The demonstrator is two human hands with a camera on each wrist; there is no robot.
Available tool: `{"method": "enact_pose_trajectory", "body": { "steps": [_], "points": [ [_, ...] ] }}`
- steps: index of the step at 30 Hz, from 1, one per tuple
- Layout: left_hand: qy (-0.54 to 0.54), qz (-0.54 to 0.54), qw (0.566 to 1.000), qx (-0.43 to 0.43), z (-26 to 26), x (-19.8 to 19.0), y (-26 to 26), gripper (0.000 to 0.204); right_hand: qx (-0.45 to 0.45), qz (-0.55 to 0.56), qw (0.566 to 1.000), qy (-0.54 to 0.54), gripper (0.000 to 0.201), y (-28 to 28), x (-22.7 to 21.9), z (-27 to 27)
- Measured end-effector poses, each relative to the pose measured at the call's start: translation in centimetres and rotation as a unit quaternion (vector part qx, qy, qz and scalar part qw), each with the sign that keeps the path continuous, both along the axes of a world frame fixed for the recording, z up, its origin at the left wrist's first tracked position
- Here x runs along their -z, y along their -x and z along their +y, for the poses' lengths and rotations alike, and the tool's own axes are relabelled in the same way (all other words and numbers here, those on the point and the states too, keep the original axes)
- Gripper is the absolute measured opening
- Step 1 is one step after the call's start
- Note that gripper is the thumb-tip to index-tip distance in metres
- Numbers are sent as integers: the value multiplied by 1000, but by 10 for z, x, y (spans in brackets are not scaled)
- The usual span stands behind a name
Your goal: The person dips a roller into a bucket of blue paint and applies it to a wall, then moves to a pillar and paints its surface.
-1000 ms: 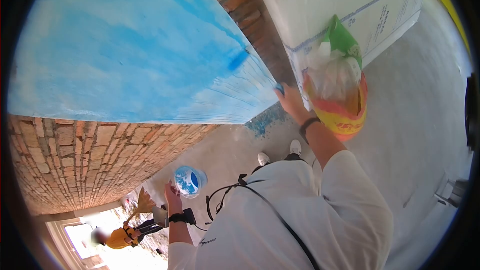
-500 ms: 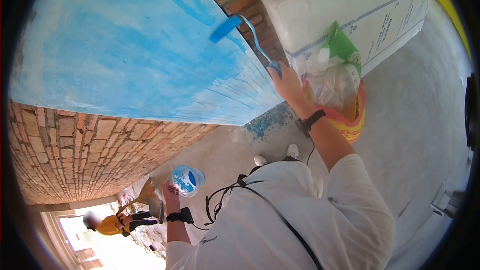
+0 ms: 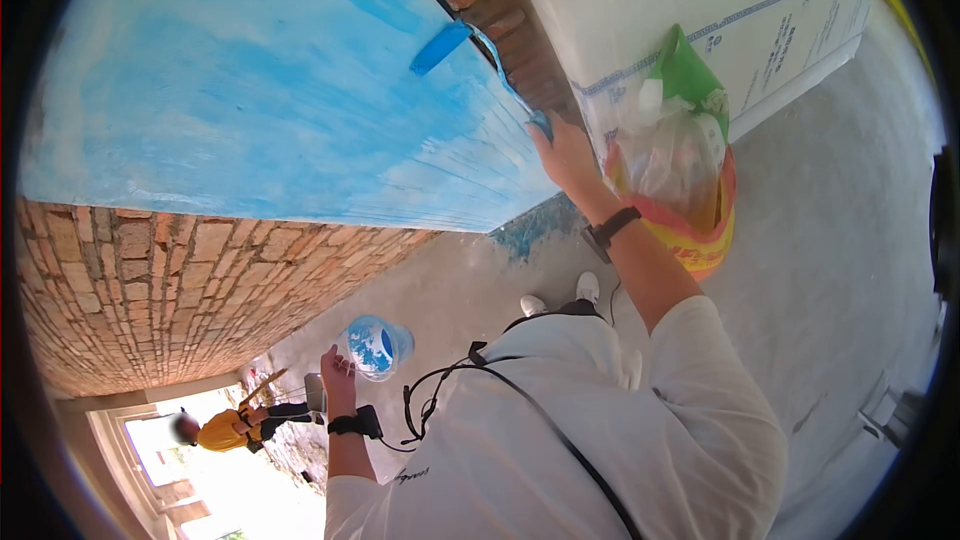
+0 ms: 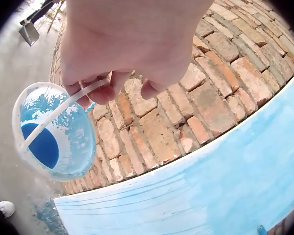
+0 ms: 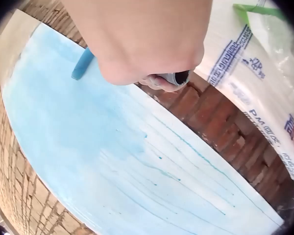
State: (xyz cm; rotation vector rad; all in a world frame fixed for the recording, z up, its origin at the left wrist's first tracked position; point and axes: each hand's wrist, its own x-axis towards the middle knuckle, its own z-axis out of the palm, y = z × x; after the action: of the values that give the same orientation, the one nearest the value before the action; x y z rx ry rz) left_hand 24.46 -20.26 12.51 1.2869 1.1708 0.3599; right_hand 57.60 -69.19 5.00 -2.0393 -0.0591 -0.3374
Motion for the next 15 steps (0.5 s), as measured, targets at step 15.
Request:
{"method": "enact_pose_trajectory", "body": {
  "steps": [15],
  "points": [
    [42,-70,988,131,-18,-1,-29,42,52,34,994,90,44,75,91,-39]
  ]
}}
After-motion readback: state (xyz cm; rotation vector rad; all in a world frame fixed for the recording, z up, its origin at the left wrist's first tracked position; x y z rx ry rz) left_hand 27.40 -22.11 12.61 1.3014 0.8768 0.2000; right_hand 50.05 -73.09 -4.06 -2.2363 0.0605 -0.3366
